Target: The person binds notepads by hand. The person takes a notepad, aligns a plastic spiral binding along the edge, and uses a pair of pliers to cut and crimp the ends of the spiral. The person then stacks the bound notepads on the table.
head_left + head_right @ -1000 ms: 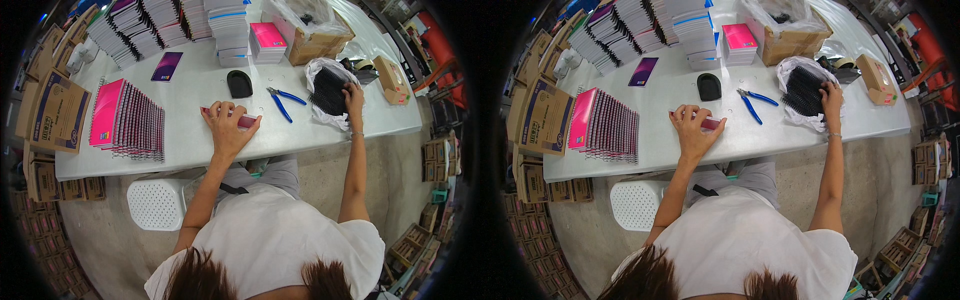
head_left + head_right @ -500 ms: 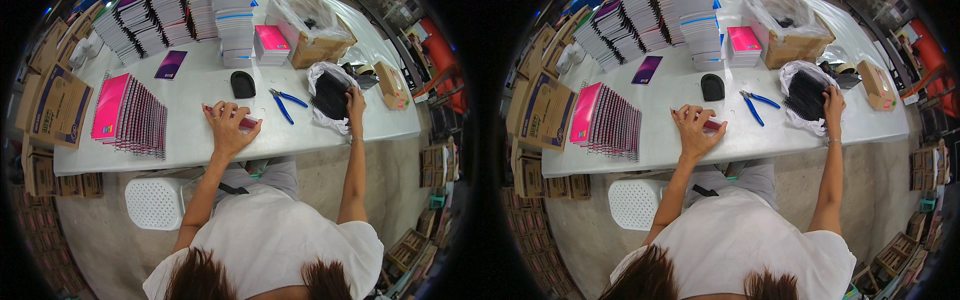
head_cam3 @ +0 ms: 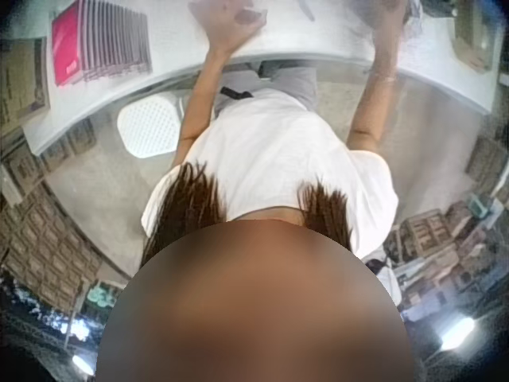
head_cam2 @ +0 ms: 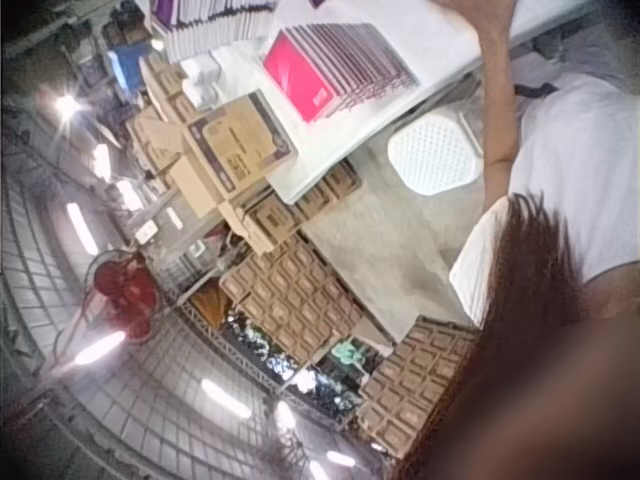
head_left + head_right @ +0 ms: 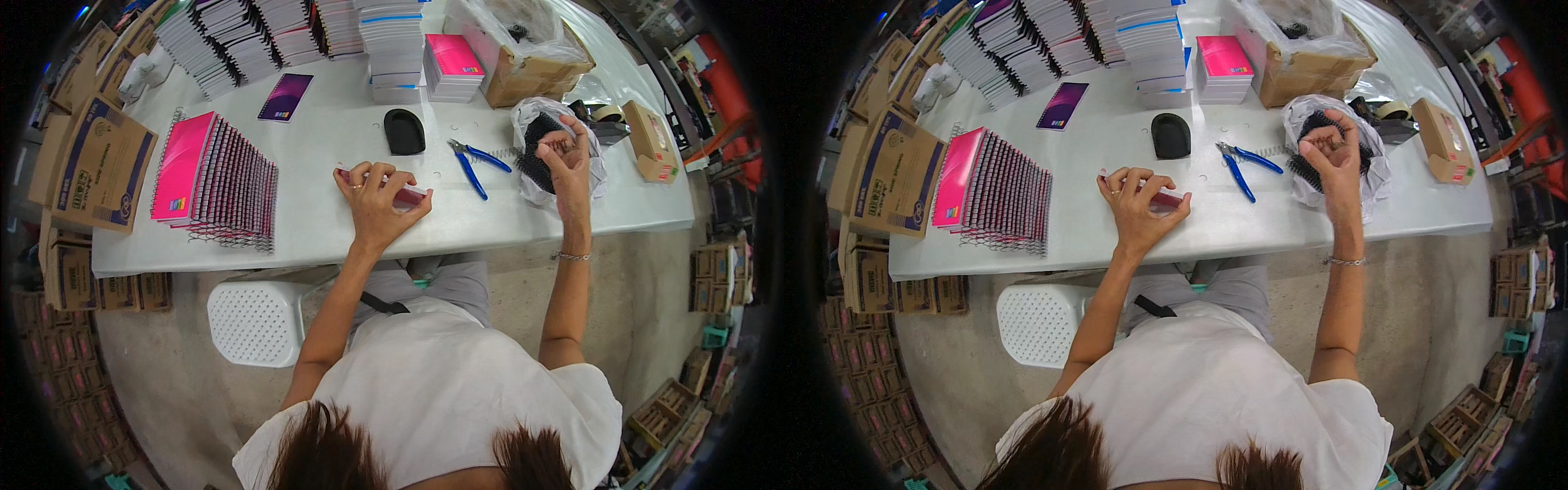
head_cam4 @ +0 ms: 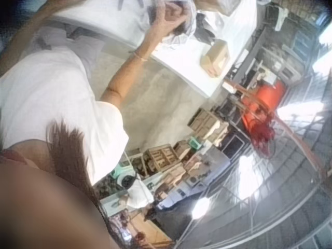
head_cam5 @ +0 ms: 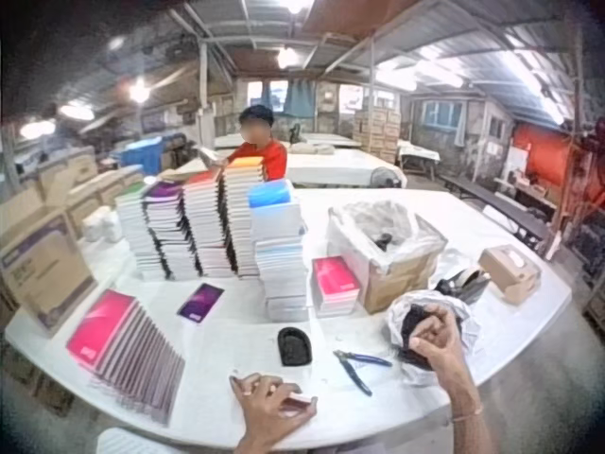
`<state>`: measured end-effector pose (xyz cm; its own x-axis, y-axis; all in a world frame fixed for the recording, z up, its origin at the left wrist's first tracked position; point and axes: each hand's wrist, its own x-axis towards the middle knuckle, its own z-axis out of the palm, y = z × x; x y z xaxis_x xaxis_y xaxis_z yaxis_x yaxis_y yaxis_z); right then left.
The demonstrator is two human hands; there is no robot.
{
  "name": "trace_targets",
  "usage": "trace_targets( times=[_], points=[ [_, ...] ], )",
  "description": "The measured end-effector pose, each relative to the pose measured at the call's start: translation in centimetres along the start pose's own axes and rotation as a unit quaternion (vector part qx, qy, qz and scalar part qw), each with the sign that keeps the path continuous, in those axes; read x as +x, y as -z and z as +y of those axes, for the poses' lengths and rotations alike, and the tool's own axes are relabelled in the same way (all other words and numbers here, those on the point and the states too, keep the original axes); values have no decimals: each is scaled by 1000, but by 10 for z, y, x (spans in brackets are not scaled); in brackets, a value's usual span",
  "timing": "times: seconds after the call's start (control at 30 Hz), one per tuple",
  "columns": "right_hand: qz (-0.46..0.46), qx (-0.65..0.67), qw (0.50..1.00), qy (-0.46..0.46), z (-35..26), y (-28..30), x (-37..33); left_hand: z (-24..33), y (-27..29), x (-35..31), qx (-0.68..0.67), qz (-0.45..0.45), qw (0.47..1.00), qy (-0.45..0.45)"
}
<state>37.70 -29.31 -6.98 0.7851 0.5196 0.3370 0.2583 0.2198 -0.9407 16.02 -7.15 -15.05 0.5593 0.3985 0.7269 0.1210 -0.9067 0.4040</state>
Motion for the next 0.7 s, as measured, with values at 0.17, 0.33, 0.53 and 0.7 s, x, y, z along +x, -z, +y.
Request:
trace_targets(
  times=[0.17,0.33,0.53,0.7],
  points=[
    [-46,139,988,-39,-9,-68,-10,-2,2,1,10,-8,1000,6],
    [-211,-37,973,-89,5,-81,-21,-3,2,0,21,-26,999,9],
    [-261,-213,940,-54,10,-97,-37,-4,2,0,23,-46,999,15],
    [-240,-271,929,-77,1,-107,-45,0,10,-1,16,-77,996,31]
  ],
)
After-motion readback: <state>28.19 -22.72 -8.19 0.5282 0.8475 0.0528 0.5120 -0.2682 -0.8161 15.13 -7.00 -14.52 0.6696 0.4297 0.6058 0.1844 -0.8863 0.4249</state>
